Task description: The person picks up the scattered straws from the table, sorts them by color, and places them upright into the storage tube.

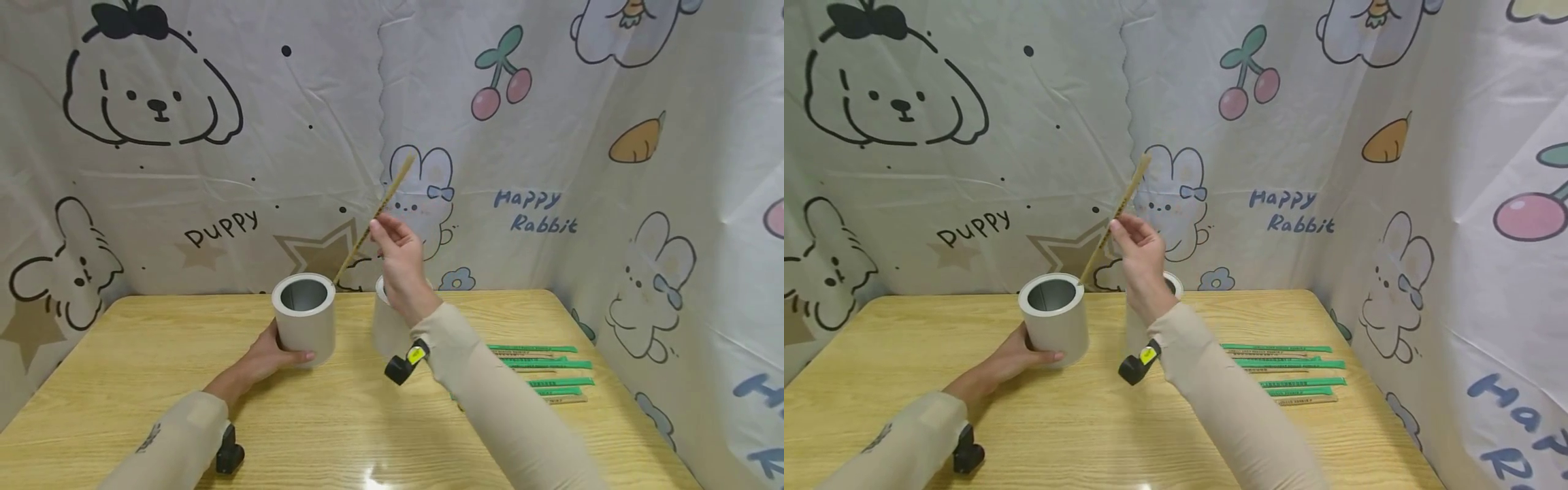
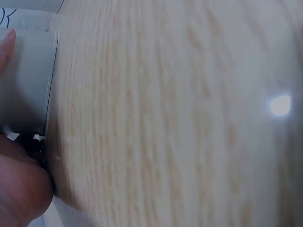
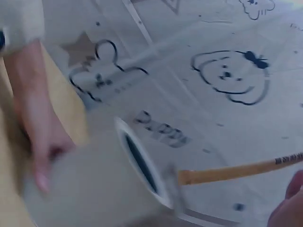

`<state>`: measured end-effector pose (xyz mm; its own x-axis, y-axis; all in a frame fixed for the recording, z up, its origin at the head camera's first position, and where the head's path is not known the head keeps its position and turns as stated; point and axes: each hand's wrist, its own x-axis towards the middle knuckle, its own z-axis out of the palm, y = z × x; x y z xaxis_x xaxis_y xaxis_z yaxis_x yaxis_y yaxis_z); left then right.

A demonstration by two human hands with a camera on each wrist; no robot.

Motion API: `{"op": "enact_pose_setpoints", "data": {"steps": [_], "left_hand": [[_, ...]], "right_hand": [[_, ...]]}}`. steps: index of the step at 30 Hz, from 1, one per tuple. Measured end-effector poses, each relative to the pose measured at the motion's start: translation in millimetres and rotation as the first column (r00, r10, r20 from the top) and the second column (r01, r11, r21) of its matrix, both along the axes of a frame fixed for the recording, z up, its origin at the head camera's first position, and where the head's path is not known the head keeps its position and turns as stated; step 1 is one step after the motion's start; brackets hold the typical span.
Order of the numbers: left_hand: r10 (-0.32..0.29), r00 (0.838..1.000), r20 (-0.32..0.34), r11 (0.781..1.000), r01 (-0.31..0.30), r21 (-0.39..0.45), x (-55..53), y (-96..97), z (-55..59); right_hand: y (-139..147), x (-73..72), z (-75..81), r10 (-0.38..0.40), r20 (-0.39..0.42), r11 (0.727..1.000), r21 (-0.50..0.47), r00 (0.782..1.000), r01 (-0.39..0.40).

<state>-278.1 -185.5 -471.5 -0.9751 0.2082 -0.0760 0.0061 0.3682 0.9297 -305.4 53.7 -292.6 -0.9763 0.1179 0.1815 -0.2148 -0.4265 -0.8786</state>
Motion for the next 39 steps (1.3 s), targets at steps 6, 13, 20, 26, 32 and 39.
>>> {"op": "enact_pose_setpoints", "data": {"steps": [6, 13, 20, 26, 32, 39], "left_hand": [[-0.002, 1.000, -0.007, 1.000, 0.002, 0.007, 0.2, 1.2, 1.0], [0.012, 1.000, 0.001, 1.000, -0.012, -0.014, 1.2, 0.5, 1.6], [0.013, 1.000, 0.005, 1.000, -0.013, -0.017, 1.6, 1.7, 2.0], [0.010, 1.000, 0.005, 1.000, -0.010, -0.014, 1.6, 2.0, 1.6], [-0.003, 1.000, 0.019, 1.000, 0.003, -0.009, 2.2, 2.2, 2.7], [-0.004, 1.000, 0.018, 1.000, 0.004, -0.030, 1.7, 3.0, 2.4]], "right_hand": [[-43.4, 3.3, -40.5, -0.044, 0.034, 0.996, 0.075, 0.998, 0.042], [-51.9, 13.9, -63.0, 0.011, 0.019, 0.922, 0.386, 1.000, -0.018], [-1.8, 21.0, -46.9, 0.160, -0.163, 0.795, 0.606, 0.974, -0.029], [80.7, 19.3, -33.8, 0.300, -0.143, 0.661, 0.744, 0.943, -0.098], [166.0, 14.4, -50.5, 0.328, 0.028, 0.477, 0.858, 0.944, -0.191], [251.6, 14.7, -100.6, 0.287, 0.150, 0.253, 0.941, 0.946, -0.226]]}}
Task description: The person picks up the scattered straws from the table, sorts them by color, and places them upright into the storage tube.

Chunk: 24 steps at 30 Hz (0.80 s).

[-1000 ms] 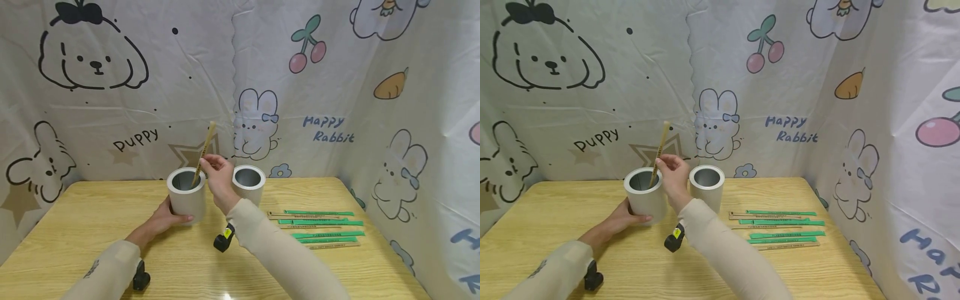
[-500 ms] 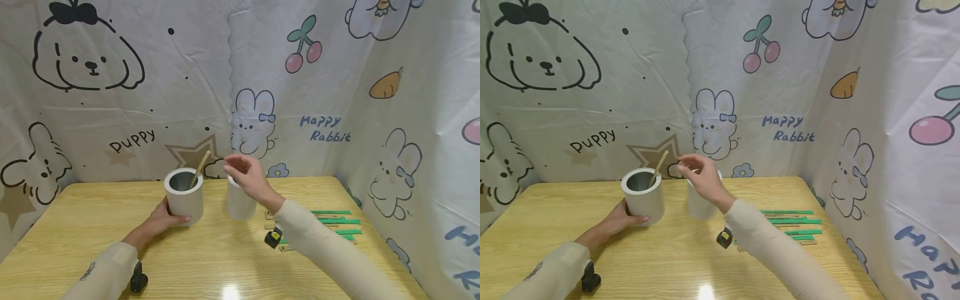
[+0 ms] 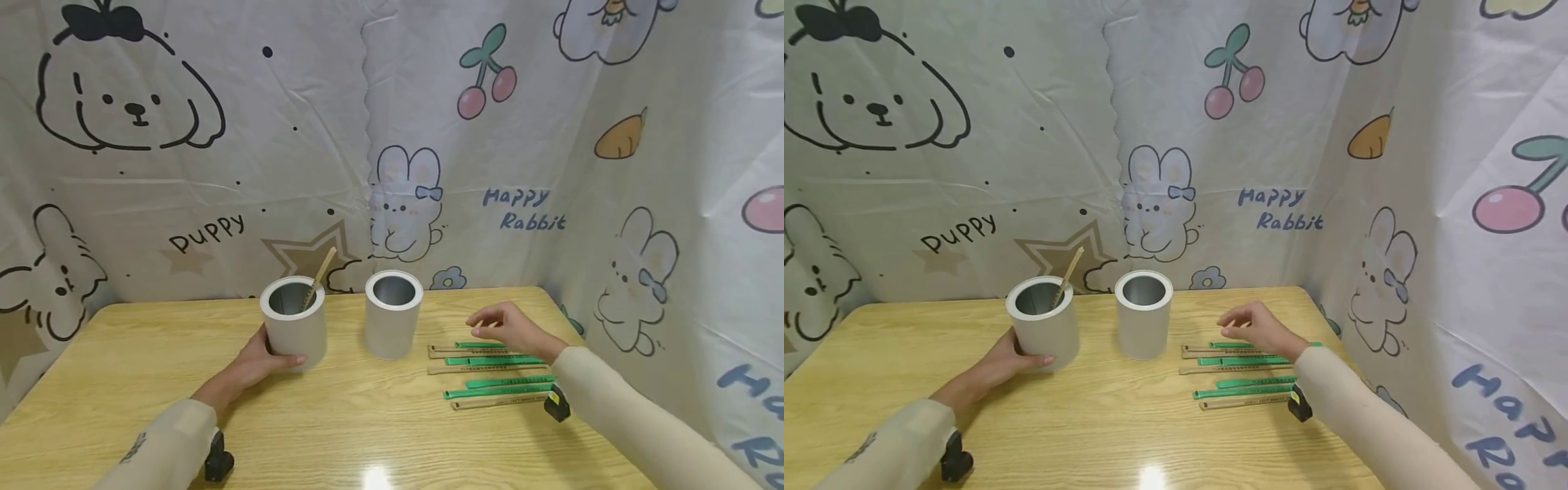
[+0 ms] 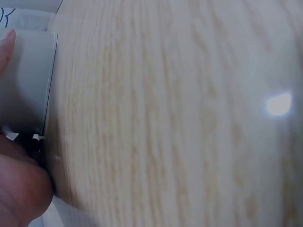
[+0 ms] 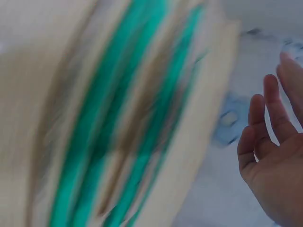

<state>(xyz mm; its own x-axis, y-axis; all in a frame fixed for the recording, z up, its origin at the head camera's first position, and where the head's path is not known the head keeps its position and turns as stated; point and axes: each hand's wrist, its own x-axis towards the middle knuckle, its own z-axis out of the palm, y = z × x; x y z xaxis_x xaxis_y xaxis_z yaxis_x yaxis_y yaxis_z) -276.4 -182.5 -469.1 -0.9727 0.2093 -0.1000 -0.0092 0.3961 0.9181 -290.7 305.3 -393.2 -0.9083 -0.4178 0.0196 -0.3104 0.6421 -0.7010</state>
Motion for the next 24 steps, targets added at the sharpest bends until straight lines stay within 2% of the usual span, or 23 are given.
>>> {"op": "enact_pose_setpoints", "data": {"steps": [4, 9, 13, 18, 24], "left_hand": [[0.003, 1.000, 0.004, 1.000, -0.003, 0.010, 1.2, -1.0, -0.3], [-0.002, 1.000, 0.001, 1.000, 0.002, 0.020, 3.1, 1.2, -1.2], [0.004, 1.000, 0.001, 1.000, -0.004, 0.026, 2.9, 2.3, -1.8], [0.009, 1.000, 0.003, 1.000, -0.009, 0.018, 0.7, 2.4, -2.1], [0.015, 1.000, 0.006, 1.000, -0.015, 0.009, 1.6, 0.3, 0.7]], "right_hand": [[22.9, 0.0, -23.2, 0.014, 0.019, 0.997, 0.072, 1.000, -0.015], [31.4, -0.4, -37.5, 0.053, 0.018, 0.994, 0.100, 0.998, -0.055], [31.1, -3.5, -43.6, 0.059, 0.014, 0.991, 0.119, 0.998, -0.060], [28.2, -7.9, -46.1, 0.024, 0.024, 0.988, 0.152, 0.999, -0.027], [25.2, -12.7, -42.9, 0.057, 0.043, 0.987, 0.148, 0.997, -0.063]]}}
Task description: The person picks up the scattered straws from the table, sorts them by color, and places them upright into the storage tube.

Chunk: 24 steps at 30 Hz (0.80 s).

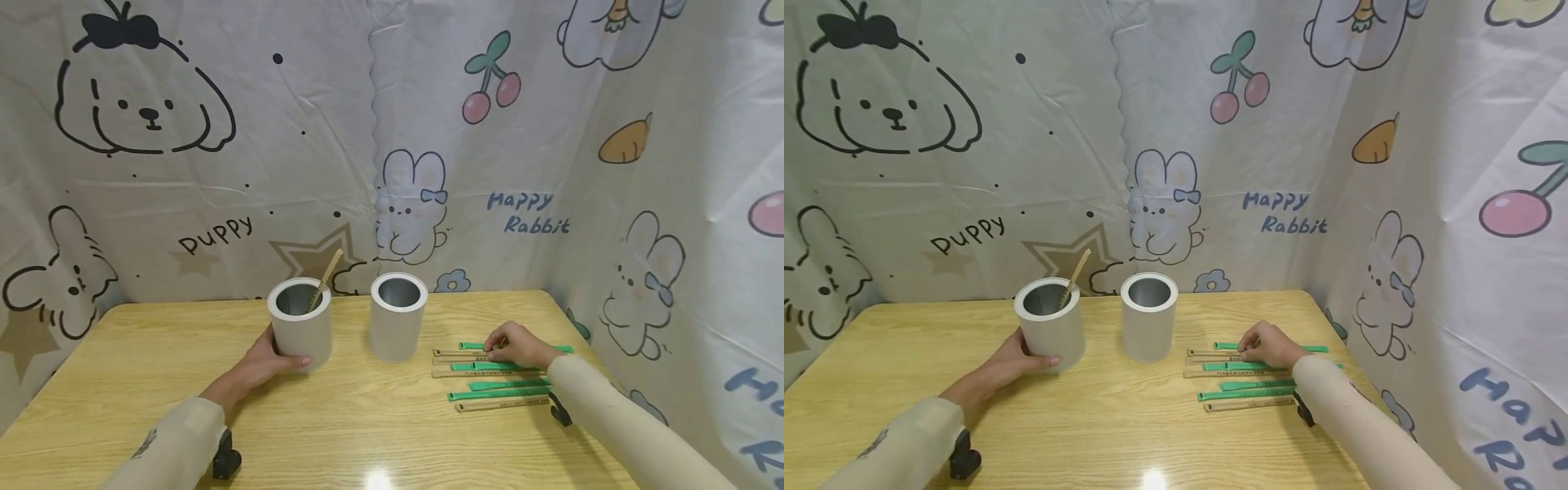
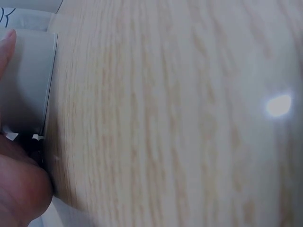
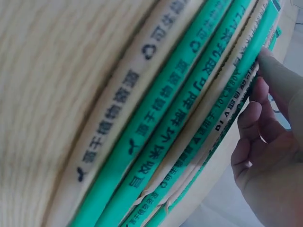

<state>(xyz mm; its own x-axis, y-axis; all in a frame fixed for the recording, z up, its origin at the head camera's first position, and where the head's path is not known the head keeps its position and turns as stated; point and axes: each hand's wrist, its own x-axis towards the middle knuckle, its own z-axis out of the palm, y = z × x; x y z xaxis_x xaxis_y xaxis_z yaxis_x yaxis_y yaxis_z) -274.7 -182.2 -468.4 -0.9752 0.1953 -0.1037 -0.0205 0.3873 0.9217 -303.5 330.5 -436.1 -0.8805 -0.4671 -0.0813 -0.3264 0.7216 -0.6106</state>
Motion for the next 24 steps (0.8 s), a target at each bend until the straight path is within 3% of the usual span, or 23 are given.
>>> {"op": "enact_pose_setpoints", "data": {"steps": [6, 9, 13, 16, 18, 19, 21, 24], "left_hand": [[0.008, 1.000, -0.013, 1.000, -0.008, 0.010, -0.8, -1.8, -2.5], [0.010, 1.000, -0.017, 1.000, -0.010, 0.012, -0.1, -1.6, -4.2], [0.004, 1.000, -0.019, 1.000, -0.004, 0.017, 1.4, -0.6, -5.6], [-0.003, 1.000, -0.021, 1.000, 0.003, 0.022, 2.5, -0.6, -5.8], [-0.004, 1.000, -0.022, 1.000, 0.005, 0.016, 2.9, -0.7, -5.5], [-0.005, 1.000, -0.022, 1.000, 0.006, 0.013, 3.0, -0.8, -5.3], [-0.005, 1.000, -0.022, 1.000, 0.005, 0.009, 2.9, -0.8, -4.3], [-0.005, 1.000, -0.024, 1.000, 0.005, 0.007, 2.0, -0.7, -2.6]], "right_hand": [[-3.1, -6.4, 5.4, 0.027, 0.021, 1.000, 0.008, 0.999, -0.027], [-2.9, -8.5, 15.7, 0.021, 0.006, 1.000, -0.021, 1.000, -0.021], [-7.1, -8.7, 42.6, -0.080, -0.002, 0.988, -0.129, 0.997, 0.079], [-19.8, -6.7, 68.1, -0.167, 0.039, 0.947, -0.271, 0.985, 0.171], [-35.4, -5.3, 84.9, -0.204, 0.067, 0.893, -0.397, 0.977, 0.214], [-46.3, -4.5, 93.5, -0.213, 0.094, 0.845, -0.482, 0.973, 0.231], [-74.1, -1.1, 111.7, -0.213, 0.132, 0.718, -0.651, 0.968, 0.247], [-123.8, 4.6, 138.0, -0.168, 0.184, 0.486, -0.840, 0.968, 0.244]]}}
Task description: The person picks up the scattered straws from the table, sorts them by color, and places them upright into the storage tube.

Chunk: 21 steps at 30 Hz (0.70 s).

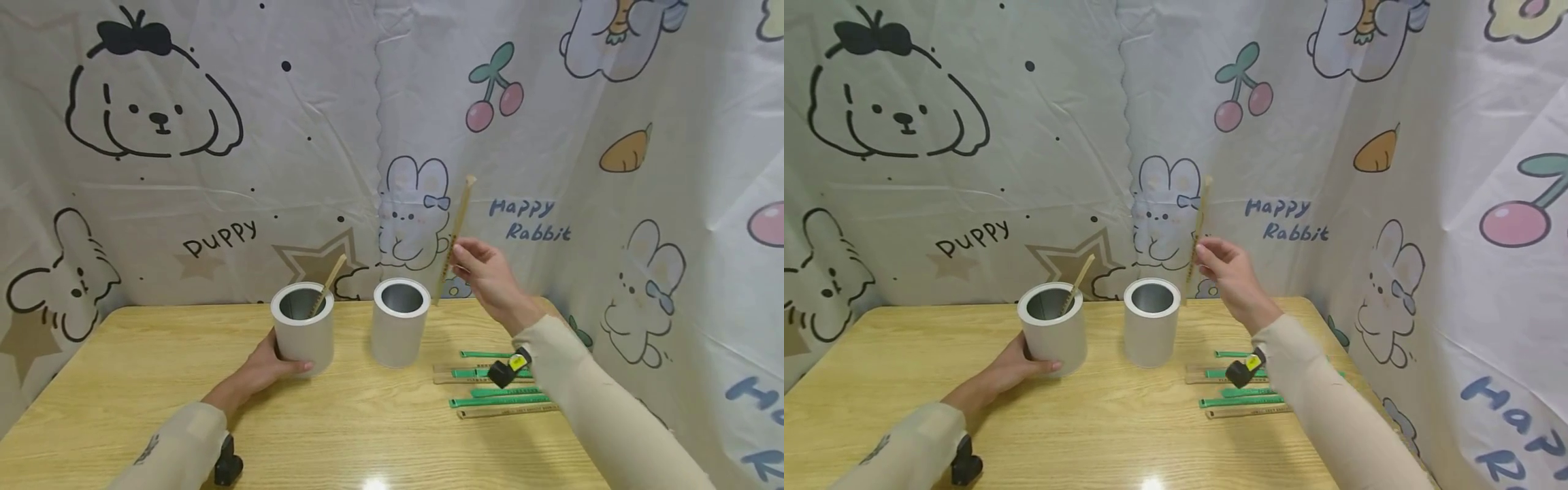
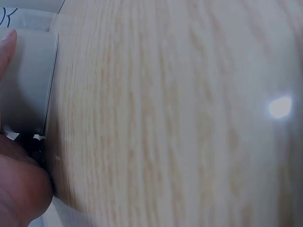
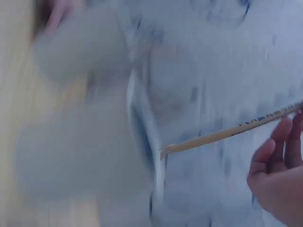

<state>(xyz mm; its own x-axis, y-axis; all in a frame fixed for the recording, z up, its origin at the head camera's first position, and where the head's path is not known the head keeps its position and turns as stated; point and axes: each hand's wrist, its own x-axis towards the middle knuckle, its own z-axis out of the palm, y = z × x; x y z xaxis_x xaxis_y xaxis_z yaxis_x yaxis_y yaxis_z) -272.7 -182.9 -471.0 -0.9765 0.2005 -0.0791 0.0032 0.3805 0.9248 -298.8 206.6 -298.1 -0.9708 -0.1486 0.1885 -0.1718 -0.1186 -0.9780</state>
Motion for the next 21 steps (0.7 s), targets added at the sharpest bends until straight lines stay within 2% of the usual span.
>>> {"op": "enact_pose_setpoints", "data": {"steps": [2, 5, 8, 10, 13, 15, 18, 19, 21], "left_hand": [[-0.001, 1.000, -0.002, 1.000, 0.001, -0.004, -0.8, 0.3, 0.5], [-0.003, 1.000, -0.003, 1.000, 0.003, -0.004, -1.6, 1.1, 1.2], [-0.008, 1.000, -0.006, 1.000, 0.008, -0.002, -2.2, 2.3, 1.1], [-0.012, 1.000, -0.006, 1.000, 0.012, 0.006, -2.1, 3.3, 0.8], [-0.016, 1.000, -0.006, 1.000, 0.016, 0.011, -2.3, 4.6, -0.1], [-0.015, 1.000, -0.006, 1.000, 0.015, 0.005, -2.1, 4.8, -0.3], [-0.012, 1.000, -0.004, 1.000, 0.012, 0.007, -1.6, 3.5, 0.0], [-0.014, 1.000, -0.004, 1.000, 0.014, 0.007, -1.3, 2.5, 0.3], [-0.011, 1.000, -0.004, 1.000, 0.011, 0.013, -0.7, 0.1, 0.8]], "right_hand": [[-34.3, 4.0, 12.6, 0.002, -0.005, 0.987, -0.158, 1.000, -0.003], [-83.3, 5.5, 19.7, 0.000, -0.002, 0.945, -0.326, 1.000, -0.001], [-126.3, 4.4, 12.8, -0.023, 0.016, 0.909, -0.417, 1.000, 0.027], [-149.5, 2.8, 1.9, -0.037, 0.033, 0.902, -0.429, 0.999, 0.048], [-174.8, 0.4, -19.4, -0.055, 0.064, 0.913, -0.400, 0.996, 0.076], [-184.0, 0.0, -33.8, -0.044, 0.071, 0.940, -0.336, 0.996, 0.065], [-184.4, 2.5, -49.3, 0.042, 0.057, 0.983, -0.179, 0.998, -0.031], [-181.1, 4.6, -51.2, 0.089, 0.058, 0.989, -0.123, 0.994, -0.082], [-171.0, 9.8, -49.9, 0.182, 0.053, 0.983, -0.009, 0.982, -0.182]]}}
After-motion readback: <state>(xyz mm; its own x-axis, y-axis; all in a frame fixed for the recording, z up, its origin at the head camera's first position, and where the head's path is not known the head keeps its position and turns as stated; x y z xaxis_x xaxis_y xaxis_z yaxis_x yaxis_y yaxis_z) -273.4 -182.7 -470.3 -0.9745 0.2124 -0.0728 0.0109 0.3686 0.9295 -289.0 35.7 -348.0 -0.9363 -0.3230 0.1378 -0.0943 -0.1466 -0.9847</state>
